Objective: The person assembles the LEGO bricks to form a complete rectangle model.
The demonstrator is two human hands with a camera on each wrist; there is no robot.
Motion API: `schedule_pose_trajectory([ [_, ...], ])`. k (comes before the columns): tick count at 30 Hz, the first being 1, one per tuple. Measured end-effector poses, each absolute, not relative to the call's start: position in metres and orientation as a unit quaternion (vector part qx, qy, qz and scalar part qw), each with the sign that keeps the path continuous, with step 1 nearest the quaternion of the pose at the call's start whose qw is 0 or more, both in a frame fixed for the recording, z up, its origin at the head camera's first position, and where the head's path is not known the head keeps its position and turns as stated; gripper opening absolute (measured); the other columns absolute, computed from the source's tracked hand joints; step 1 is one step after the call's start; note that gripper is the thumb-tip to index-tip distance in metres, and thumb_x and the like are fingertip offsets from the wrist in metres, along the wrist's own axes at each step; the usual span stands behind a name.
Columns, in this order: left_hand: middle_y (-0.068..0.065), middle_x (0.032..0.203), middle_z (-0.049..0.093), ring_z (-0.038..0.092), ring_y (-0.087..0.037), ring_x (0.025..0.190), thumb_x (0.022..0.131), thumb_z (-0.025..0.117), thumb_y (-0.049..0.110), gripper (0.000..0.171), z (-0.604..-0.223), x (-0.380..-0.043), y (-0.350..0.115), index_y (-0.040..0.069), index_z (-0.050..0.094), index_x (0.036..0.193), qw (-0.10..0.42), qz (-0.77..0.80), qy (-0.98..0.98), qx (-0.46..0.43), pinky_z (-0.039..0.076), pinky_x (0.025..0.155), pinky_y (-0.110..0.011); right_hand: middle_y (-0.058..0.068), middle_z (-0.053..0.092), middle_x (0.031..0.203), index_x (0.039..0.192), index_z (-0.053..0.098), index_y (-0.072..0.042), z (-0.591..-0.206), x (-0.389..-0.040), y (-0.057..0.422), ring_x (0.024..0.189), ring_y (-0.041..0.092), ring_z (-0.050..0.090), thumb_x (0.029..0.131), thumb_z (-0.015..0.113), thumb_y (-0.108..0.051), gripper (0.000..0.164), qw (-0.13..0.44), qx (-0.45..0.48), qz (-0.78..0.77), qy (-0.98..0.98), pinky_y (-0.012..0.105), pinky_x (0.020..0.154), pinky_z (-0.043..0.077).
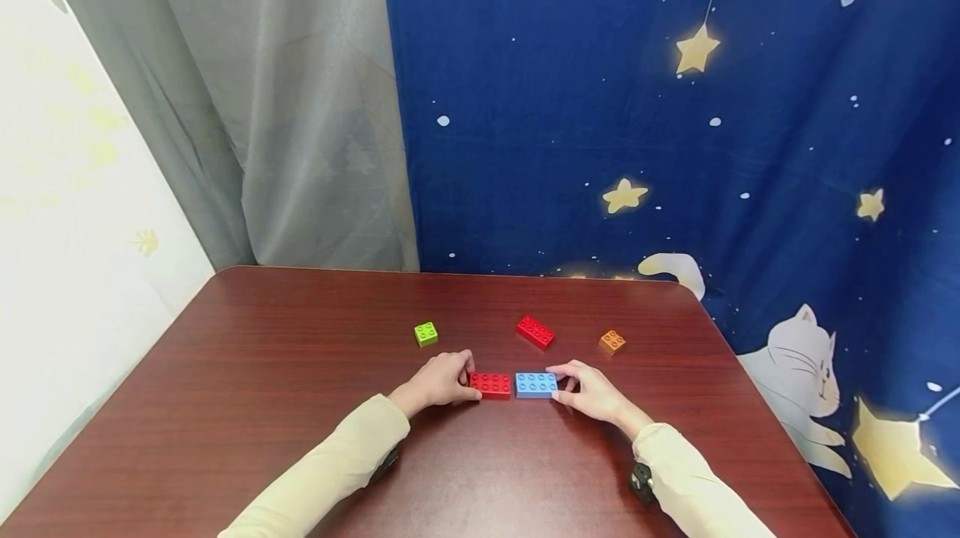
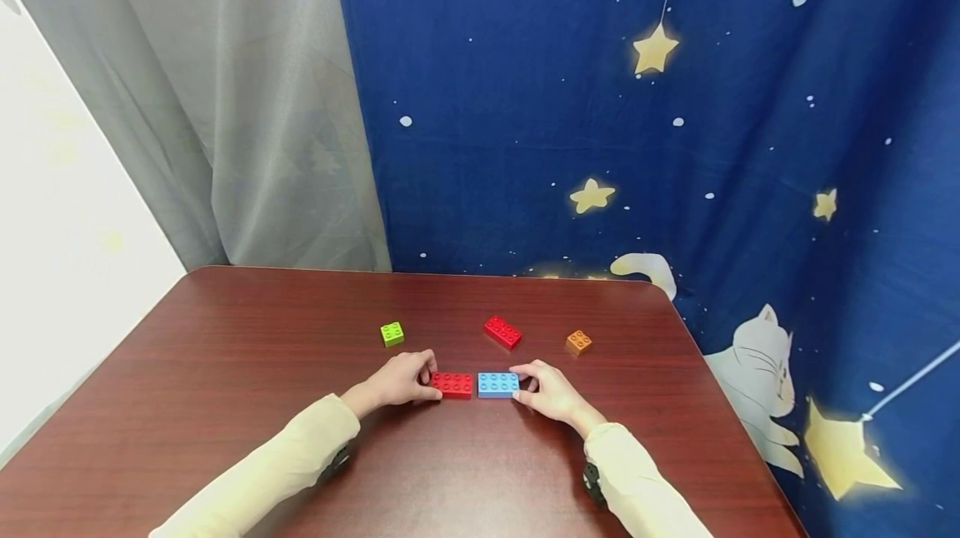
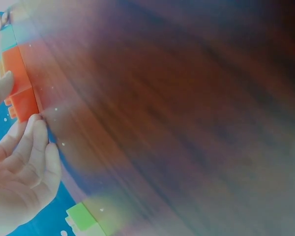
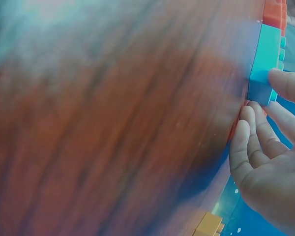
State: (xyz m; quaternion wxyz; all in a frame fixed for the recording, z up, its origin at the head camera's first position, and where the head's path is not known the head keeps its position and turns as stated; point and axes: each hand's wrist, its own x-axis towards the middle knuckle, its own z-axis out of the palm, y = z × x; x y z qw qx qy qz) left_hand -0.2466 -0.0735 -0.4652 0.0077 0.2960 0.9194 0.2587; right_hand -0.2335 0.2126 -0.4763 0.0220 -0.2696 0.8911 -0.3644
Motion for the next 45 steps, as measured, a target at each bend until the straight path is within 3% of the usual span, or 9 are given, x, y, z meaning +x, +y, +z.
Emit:
schedule_pose_trajectory([
  [34,0.005,0.064,0.045,0.043,-0.009,0.056,0.069,0.075,0.033,0.035,-0.469,-0.250,-0.066,0.012,0.049,0.081,0.032,0.257,0.929,0.265,0.036,0.050,-0.025,0.010,0.053,0.089,0.113,0.055,0.002,-0.477,-0.235,0.211,0.063,0.016,0.051,0.076,0.069,-0.011,0.041,0.038,-0.269,-0.384,0.882,0.024,0.054,0.043],
  [45,0.005,0.064,0.046,0.043,-0.009,0.055,0.068,0.075,0.033,0.035,-0.470,-0.249,-0.066,0.012,0.050,0.082,0.037,0.256,0.930,0.262,0.035,0.049,-0.025,0.008,0.058,0.090,0.110,0.058,0.000,-0.476,-0.245,0.215,0.067,0.015,0.050,0.076,0.069,-0.020,0.040,0.006,-0.235,-0.378,0.895,0.024,0.053,0.042],
])
